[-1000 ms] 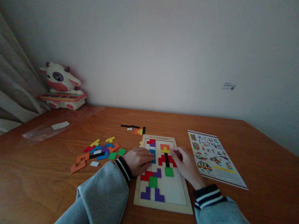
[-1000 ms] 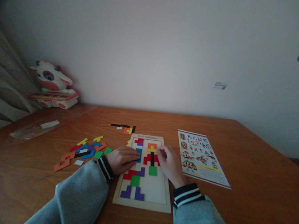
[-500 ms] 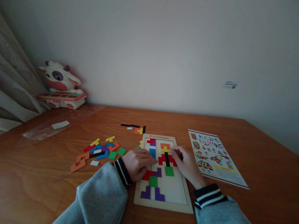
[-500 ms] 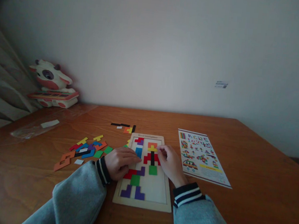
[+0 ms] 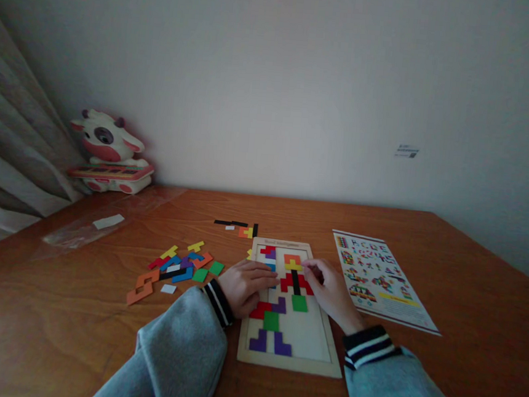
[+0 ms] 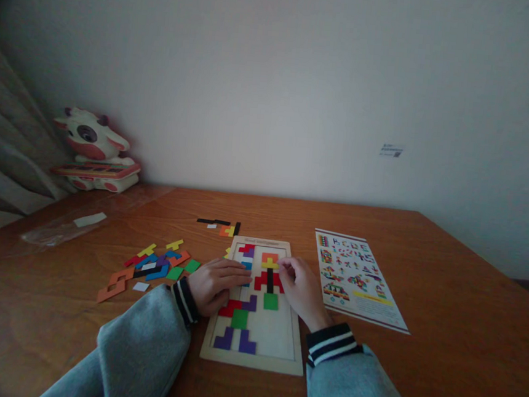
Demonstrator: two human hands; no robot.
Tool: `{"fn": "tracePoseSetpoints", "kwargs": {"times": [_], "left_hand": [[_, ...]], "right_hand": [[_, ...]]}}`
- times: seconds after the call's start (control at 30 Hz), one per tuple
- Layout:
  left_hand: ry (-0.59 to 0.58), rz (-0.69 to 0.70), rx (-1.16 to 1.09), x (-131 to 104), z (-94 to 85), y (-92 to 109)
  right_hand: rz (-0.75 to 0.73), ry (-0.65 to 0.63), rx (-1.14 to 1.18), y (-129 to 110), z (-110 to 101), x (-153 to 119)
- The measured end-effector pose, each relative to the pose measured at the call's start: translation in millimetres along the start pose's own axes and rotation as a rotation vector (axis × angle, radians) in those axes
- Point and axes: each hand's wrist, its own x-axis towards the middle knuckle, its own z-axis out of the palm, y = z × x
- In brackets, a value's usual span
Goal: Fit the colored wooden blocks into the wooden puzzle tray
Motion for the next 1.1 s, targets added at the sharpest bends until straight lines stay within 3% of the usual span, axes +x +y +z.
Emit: {"fn": "tracePoseSetpoints", "kwargs": {"times": [0.5, 0.9, 1.1], "left_hand": [[0.020, 0.012, 0.004, 2, -8.5, 7], [0.129, -0.120, 0.048, 5, -7.8, 2], [0.103, -0.053, 0.066, 2, -10.5, 4]], "right_hand": [[0.008, 0.017, 0.003, -1, 0, 0], [-0.012, 0.038, 0.003, 0, 0, 0], [-0.015, 0.088, 0.041, -1, -2, -1]]}}
